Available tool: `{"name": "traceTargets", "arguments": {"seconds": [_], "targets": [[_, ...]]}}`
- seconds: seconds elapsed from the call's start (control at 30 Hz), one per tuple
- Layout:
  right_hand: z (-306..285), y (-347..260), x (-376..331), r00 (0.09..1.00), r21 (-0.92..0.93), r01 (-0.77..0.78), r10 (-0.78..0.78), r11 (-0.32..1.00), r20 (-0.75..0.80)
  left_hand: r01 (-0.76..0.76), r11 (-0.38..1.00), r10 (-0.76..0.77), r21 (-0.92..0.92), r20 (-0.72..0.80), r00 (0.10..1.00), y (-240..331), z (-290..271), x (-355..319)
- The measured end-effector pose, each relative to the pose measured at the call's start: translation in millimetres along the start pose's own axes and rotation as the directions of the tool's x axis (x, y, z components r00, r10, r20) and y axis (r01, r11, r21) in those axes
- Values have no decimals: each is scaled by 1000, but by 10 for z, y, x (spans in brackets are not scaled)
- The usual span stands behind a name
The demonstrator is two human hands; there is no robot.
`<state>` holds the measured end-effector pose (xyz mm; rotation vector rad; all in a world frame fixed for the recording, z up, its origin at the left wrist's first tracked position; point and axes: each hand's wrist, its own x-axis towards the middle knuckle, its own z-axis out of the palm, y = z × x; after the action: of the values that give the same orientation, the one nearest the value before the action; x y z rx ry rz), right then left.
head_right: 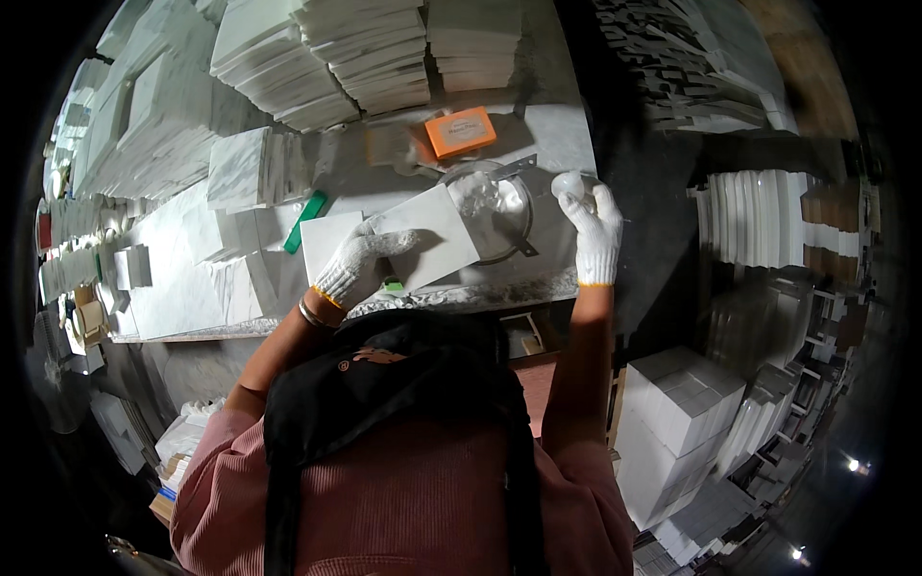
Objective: The person applies a white paste to the edges of small white rectangular tiles using a metal spatula, then rubs the edges with a green abrasive block. The person repeats this process on multiple tiles, stacking the finished pieces on the table.
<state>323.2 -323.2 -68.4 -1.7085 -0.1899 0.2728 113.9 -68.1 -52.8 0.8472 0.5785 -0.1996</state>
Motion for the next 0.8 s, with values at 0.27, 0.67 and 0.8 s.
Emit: {"name": "traceTargets", "arguments": {"seconds": [0.27,0.67,0.8], "targets": [[173,400,319,996,-360,68,-44,930,75,34,992,-41,-124,-55,998,-38,1,16],[74,27,-436,991,-574,132,-128,808,47,-27,987,33,158,-31,999,-14,34,-31],[300,-127,-766,992,-684,63,27,727,120,13,992,-9,129,-34,999,6,78,-12]]}}
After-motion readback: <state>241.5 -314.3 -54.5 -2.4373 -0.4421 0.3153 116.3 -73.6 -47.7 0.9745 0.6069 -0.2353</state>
